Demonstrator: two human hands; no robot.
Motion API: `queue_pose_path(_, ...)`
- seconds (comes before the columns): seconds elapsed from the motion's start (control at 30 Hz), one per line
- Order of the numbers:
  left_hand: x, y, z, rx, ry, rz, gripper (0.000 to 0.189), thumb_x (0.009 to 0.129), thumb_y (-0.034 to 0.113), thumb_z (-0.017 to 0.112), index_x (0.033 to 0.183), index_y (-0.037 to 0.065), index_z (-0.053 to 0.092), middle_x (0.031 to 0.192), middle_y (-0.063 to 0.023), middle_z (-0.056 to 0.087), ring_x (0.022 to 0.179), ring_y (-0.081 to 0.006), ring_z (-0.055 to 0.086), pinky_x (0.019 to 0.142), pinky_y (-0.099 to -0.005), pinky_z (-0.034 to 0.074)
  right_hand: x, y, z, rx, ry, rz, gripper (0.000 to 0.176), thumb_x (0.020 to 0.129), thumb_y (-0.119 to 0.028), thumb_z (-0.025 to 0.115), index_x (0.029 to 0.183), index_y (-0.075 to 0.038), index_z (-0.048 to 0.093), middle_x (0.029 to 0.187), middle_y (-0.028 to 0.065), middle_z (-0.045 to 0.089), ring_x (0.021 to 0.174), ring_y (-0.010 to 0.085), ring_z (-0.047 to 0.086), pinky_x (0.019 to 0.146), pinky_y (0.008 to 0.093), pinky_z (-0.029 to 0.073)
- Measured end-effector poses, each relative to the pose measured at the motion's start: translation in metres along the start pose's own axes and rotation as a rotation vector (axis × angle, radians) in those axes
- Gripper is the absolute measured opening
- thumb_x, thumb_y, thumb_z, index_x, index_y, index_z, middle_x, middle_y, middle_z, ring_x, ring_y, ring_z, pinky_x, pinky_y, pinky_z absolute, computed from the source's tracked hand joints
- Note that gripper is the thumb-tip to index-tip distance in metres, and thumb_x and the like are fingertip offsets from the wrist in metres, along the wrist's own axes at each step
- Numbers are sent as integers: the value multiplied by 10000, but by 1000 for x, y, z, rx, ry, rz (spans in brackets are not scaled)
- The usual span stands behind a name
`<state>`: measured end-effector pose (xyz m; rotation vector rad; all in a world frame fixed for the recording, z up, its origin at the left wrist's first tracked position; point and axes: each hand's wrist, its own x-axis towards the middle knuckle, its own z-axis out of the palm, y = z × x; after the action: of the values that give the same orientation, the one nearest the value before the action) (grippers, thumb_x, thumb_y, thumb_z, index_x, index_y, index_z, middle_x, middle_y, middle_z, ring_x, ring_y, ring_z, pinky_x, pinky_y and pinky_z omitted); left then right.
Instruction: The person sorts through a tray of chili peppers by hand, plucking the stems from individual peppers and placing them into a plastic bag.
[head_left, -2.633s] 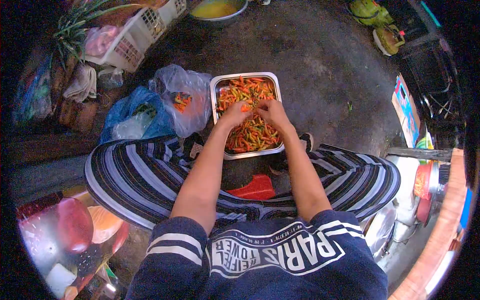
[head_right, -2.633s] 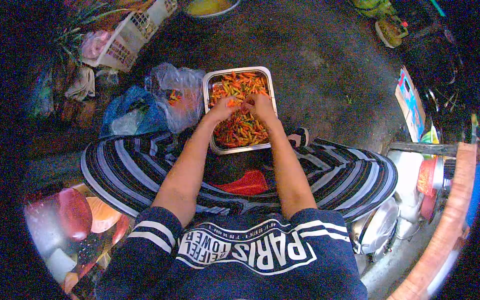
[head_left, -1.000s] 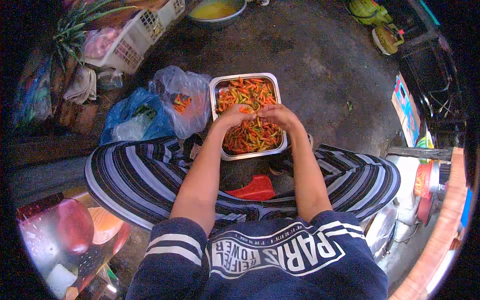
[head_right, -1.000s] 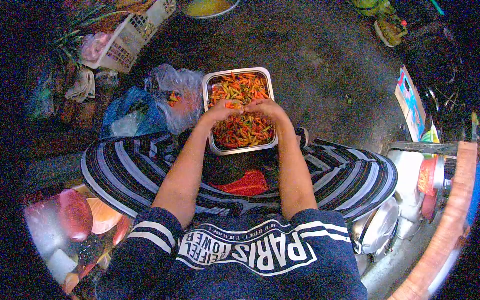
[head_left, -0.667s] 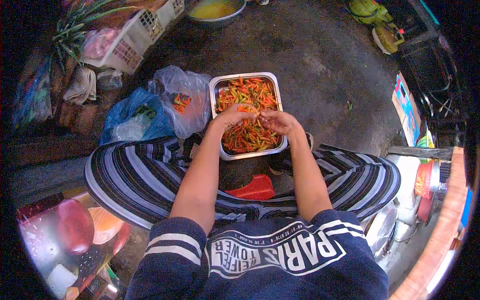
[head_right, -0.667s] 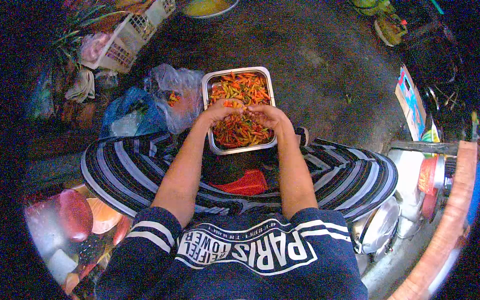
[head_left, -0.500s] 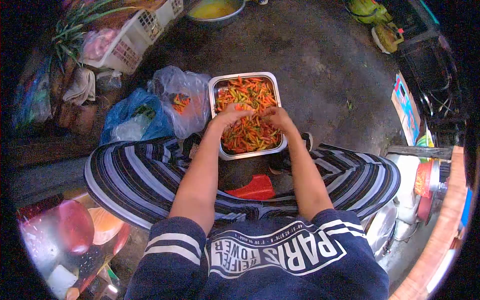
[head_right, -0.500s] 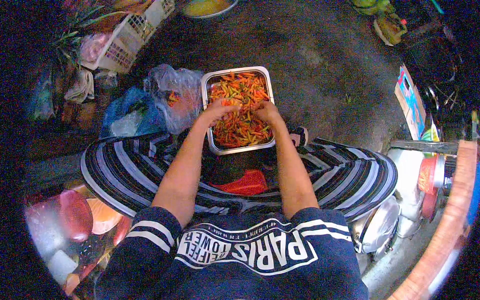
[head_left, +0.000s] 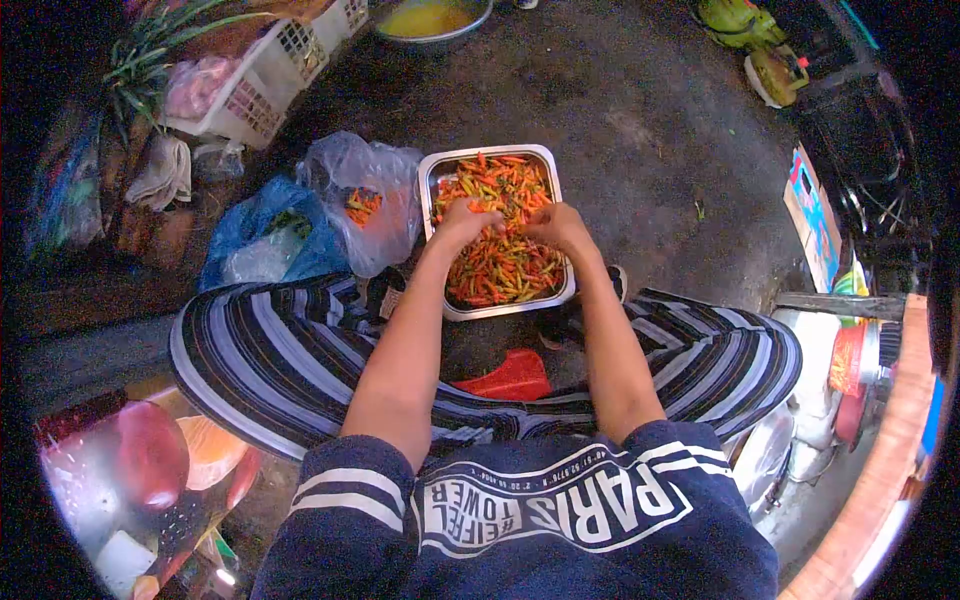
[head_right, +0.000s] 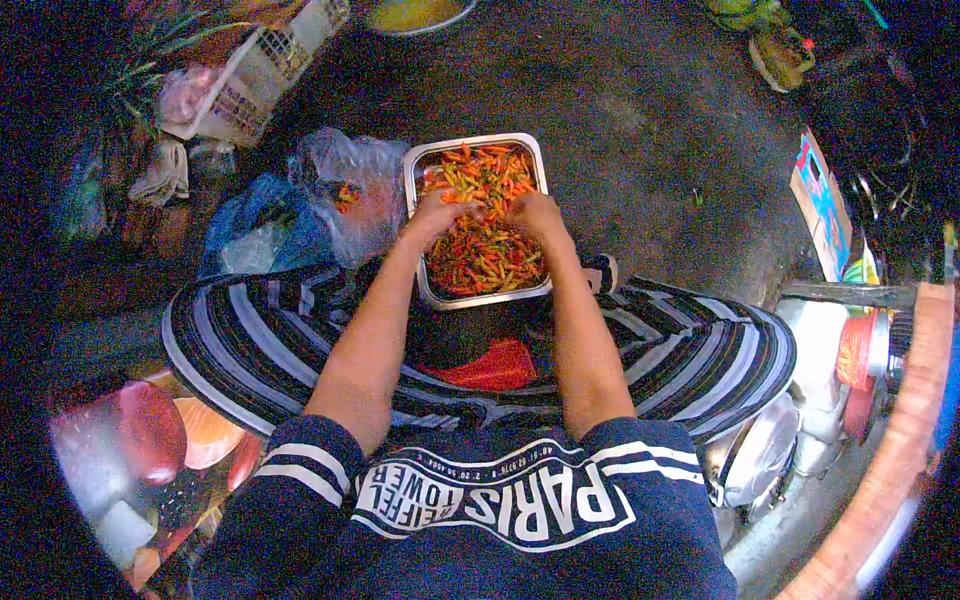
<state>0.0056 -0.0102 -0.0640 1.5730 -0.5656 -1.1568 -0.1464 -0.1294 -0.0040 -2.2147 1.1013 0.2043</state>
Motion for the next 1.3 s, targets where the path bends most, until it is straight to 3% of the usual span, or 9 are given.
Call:
queue_pose_path(0.17, -31, 40, 12, -155, 104, -148, 351, 679, 152, 686, 972, 17, 547, 686, -51, 600, 447, -120, 478, 438, -263, 406, 1, -9, -1, 393, 12, -59, 198, 698, -154, 677, 817, 2, 648, 687, 100, 634, 638, 142, 613, 579, 260, 469)
queue_pose_path(0.27, -13, 28, 6, 129, 239, -104, 353, 706, 194, 683, 973, 0, 555, 722, -78, 618, 534, -186, 561, 499, -310, 448, 7, -1, 10, 130, 220, -283, 201, 710, -142, 653, 867, -15, 647, 693, 100, 634, 638, 167, 611, 609, 274, 468)
queue_pose_path(0.33, -5, 19, 5, 541, 608, 261, 337, 720, 222, 670, 957, 2, 573, 781, -125, 628, 694, -267, 607, 605, -367, 464, 0, -12, 4, 146, 221, -321, 209, 711, -146, 648, 880, -24, 646, 700, 103, 635, 647, 176, 611, 624, 278, 466)
queue_pose_path(0.37, -2, 15, 5, 541, 609, 262, 337, 720, 222, 670, 957, 2, 573, 781, -125, 628, 694, -267, 607, 605, -367, 464, -3, -18, 0, 162, 222, -359, 217, 711, -151, 643, 894, -33, 645, 707, 106, 635, 657, 185, 612, 639, 282, 464)
queue_pose_path(0.43, -21, 45, 7, 548, 334, 292, 300, 731, 231, 653, 933, 20, 586, 850, -158, 621, 833, -315, 592, 696, -395, 453, -5, -26, -7, 171, 190, -354, 215, 712, -147, 641, 895, -35, 647, 725, 110, 637, 663, 177, 610, 642, 281, 464)
queue_pose_path(0.67, -8, 23, 8, 341, 138, 324, 306, 711, 227, 682, 917, 25, 581, 784, -119, 621, 706, -220, 603, 633, -334, 460, 17, -5, 5, 419, 119, -289, 227, 741, -140, 657, 909, 9, 625, 781, 63, 634, 659, 113, 578, 611, 250, 459)
queue_pose_path(0.73, -37, 64, 10, 130, -15, -9, 292, 711, 212, 692, 899, 17, 584, 759, -55, 611, 623, -137, 566, 559, -274, 445, 11, -8, 0, 551, 56, -233, 233, 749, -154, 660, 904, 15, 619, 775, 51, 630, 664, 106, 573, 612, 242, 457)
queue_pose_path(1.07, -34, 58, 4, 9, -170, -19, 250, 702, 192, 690, 894, 54, 610, 728, 5, 606, 573, -56, 512, 459, -187, 344, -20, -22, -31, 1156, -342, 118, 208, 734, -160, 689, 885, -41, 610, 829, 22, 627, 754, 127, 583, 672, 240, 478)
queue_pose_path(1.3, -30, 43, 2, -184, -180, -107, 219, 695, 176, 686, 859, 64, 594, 729, 0, 630, 537, -41, 485, 441, -172, 315, -3, 2, -3, 1399, -517, 147, 161, 775, -135, 644, 886, -48, 567, 787, 24, 603, 746, 104, 579, 667, 191, 481)
